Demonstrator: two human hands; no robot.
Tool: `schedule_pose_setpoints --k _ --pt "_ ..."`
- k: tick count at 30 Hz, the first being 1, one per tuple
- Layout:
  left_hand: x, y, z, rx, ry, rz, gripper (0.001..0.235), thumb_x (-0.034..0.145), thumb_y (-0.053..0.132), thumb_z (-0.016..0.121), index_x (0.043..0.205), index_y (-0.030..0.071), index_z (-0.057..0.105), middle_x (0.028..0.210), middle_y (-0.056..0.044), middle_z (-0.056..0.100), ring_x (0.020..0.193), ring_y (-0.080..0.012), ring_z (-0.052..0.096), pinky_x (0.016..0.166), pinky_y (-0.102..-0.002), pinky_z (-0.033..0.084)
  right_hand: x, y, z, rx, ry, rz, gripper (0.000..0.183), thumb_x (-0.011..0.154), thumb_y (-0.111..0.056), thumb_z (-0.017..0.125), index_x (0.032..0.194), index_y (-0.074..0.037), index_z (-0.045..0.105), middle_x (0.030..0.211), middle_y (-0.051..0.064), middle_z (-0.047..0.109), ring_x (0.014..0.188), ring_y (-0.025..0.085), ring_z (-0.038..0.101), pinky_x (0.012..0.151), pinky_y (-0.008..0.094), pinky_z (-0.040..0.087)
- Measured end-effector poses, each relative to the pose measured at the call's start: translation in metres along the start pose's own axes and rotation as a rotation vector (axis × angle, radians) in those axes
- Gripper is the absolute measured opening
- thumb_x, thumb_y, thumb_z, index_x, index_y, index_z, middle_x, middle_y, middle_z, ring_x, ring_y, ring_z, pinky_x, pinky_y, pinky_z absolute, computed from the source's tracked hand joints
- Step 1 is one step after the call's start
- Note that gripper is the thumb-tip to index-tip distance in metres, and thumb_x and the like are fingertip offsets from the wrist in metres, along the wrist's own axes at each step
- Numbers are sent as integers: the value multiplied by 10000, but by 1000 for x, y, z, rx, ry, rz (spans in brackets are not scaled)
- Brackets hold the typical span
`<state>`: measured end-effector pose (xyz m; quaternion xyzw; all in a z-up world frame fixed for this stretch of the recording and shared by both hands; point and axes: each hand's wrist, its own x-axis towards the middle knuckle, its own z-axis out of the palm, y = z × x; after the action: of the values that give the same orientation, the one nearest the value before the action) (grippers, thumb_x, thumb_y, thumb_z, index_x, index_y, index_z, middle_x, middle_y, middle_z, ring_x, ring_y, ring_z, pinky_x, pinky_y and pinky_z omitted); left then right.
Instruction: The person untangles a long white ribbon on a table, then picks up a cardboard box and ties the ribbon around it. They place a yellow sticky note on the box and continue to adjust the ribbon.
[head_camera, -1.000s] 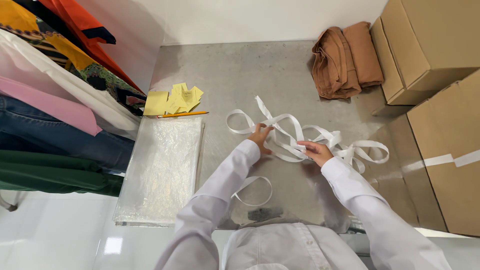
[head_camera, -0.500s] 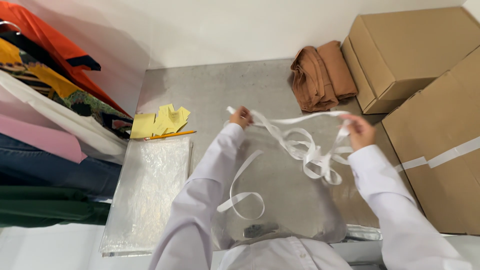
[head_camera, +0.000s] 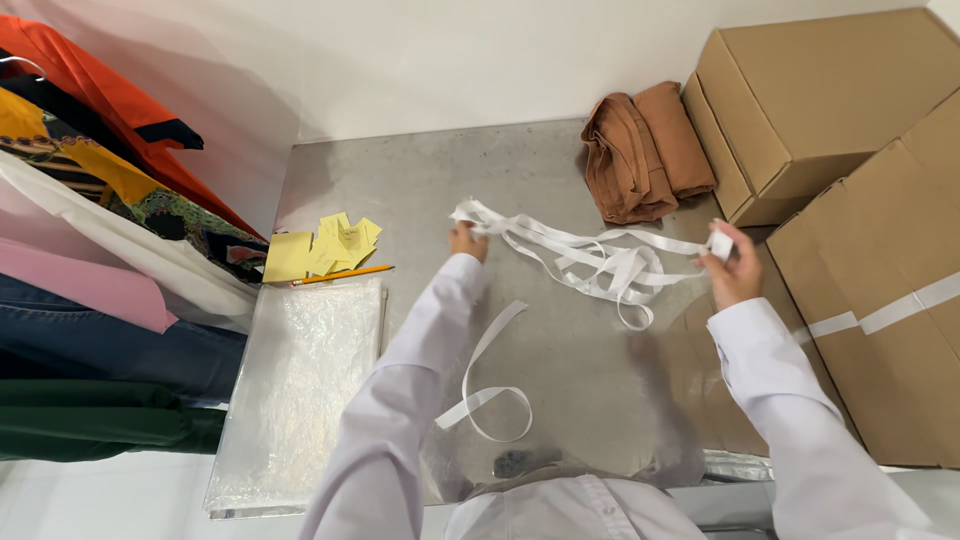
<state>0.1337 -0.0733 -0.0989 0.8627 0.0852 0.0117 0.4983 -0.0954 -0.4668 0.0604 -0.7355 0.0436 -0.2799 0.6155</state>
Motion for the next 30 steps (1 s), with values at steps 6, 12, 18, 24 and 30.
schedule_pose_setpoints --k 6,12,18,24,30 --pt "-86 45 74 6 -489 274 407 780 230 855 1147 220 678 1054 -93 747 814 -286 755 729 -376 603 -9 -53 31 192 -195 270 648 888 31 644 1492 -123 466 1507 94 487 833 263 712 498 267 591" --pt "-140 87 120 360 -697 415 1093 700 537 868 1551 369 203 1406 -264 501 1188 -496 631 997 -550 548 -7 -84 10 621 -397 478 633 947 -20 540 1554 -81 370 1607 133 375 993 244 757 502 152 629" --pt "-75 73 144 327 -441 566 110 866 213 680 964 191 637 914 -113 697 895 -348 733 828 -448 582 -10 -74 -23 344 -263 382 649 927 -7 592 1532 -122 389 1535 128 477 956 191 729 611 184 599" --pt "-8 45 59 -216 -97 87 260 865 69 684 1083 197 623 798 -30 711 650 -205 730 616 -326 627 -19 -17 -30 -49 -199 286 478 908 -3 660 1375 -95 612 1295 77 577 890 196 687 574 219 513" --pt "41 18 -60 -1106 480 -224 347 760 -41 756 1040 86 594 932 -188 531 794 -396 725 785 -483 663 -23 25 0 -125 -263 382 506 877 -118 764 1358 -137 610 1193 88 697 960 205 684 645 289 509"
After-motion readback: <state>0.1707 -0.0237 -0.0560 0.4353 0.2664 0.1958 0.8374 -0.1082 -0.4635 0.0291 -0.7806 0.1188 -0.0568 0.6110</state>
